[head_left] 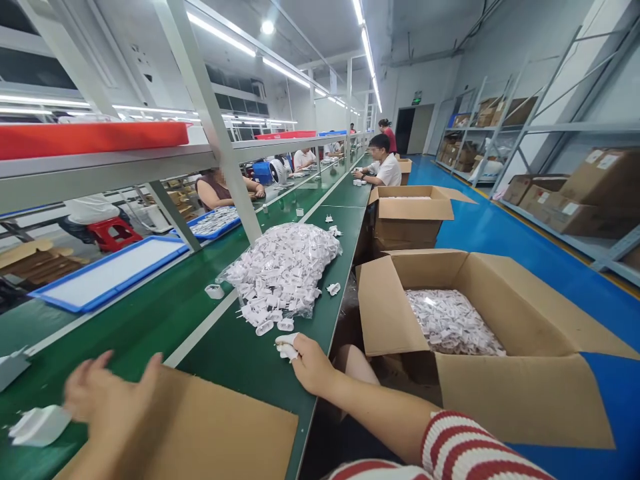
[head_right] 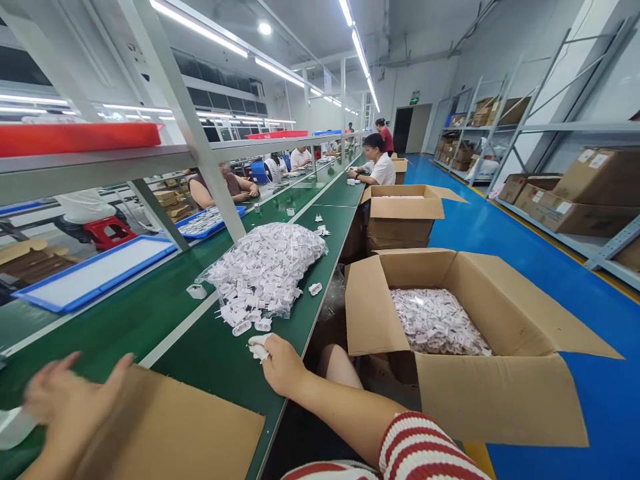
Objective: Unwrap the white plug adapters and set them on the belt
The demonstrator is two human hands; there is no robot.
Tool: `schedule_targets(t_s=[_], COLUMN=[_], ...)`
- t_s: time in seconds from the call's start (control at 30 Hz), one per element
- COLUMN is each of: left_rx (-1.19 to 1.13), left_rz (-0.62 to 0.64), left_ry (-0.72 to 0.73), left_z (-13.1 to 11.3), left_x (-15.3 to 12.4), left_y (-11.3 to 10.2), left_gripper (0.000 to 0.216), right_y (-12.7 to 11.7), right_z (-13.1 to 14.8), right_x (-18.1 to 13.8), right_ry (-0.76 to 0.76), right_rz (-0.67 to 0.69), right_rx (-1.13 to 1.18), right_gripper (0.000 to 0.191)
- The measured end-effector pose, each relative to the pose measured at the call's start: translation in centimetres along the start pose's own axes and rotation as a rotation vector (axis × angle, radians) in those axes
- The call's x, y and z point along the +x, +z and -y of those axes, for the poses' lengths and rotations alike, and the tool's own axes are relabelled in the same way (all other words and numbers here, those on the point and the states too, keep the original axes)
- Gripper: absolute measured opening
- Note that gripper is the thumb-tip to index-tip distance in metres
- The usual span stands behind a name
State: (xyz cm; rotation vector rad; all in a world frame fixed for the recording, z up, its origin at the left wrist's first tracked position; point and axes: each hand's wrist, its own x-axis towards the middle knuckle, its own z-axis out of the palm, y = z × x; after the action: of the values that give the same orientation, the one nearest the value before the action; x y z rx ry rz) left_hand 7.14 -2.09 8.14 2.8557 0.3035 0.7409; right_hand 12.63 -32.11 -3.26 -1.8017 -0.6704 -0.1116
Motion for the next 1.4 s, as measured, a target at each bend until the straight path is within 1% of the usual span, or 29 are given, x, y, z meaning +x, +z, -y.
schedule_targets(t_s=[0.07,0.1,0.2,0.27,0.3,0.37,0.47,0.53,0.67,0.87,1.27,1.4], left_rx=[-0.040,-0.074,-0.189,-0.247,-0.269,-0.296,-0.294,-0.290,-0.296,-0.300,-0.324,-0.318], left_rz=[-0.033,-0.019,0.102,0.166,0.191,0.225,0.231,0.229,0.225,0.227,0.250,0.254], left_ry=[-0.044,-0.045,0.043,0.089,0.100,0.111,0.128,0.130,0.132,0.134,0.116,0.110], left_z=[0.0,-0.1,-0.5,-0.3,-0.1,0.4,0.9,0.9,0.7,0.6,0.4,0.4], left_x=[-1.0,-1.7,-3.4,-4.0,-4.2,-4.3,-4.4,-4.5,-4.8,-5.0,-5.1,-5.2], left_y=[2.0,3.2,6.7,8.1,8.5,8.8,8.6,8.6,8.9,8.8,8.6,8.7], left_gripper=[0.057,0.059,0.064,0.062,0.061,0.056,0.052,0.051,0.050,0.048,0.051,0.051], right_y=[0.1,0.2,0.4,0.6,0.6,0.5,0.1,-0.1,-0.4,-0.7,-0.3,-0.1], right_z=[-0.2,-0.3,-0.8,-1.1,-1.2,-1.1,-0.4,0.1,0.6,0.7,0.0,-0.4], right_x=[0.3,0.5,0.9,0.9,0.9,0.7,0.2,0.0,-0.3,-0.4,-0.8,-1.0], right_ry=[0.078,0.122,0.222,0.230,0.213,0.151,0.046,0.020,0.021,0.025,-0.005,0.002], right_rz=[-0.020,-0.020,-0.024,-0.055,-0.073,-0.097,-0.101,-0.084,-0.069,-0.033,-0.037,-0.025], right_rx=[0.091,0.151,0.324,0.375,0.363,0.279,0.115,0.057,0.020,-0.043,-0.119,-0.141], right_gripper=[0.028,0.027,0.027,0.034,0.038,0.037,0.028,0.026,0.027,0.026,0.024,0.030])
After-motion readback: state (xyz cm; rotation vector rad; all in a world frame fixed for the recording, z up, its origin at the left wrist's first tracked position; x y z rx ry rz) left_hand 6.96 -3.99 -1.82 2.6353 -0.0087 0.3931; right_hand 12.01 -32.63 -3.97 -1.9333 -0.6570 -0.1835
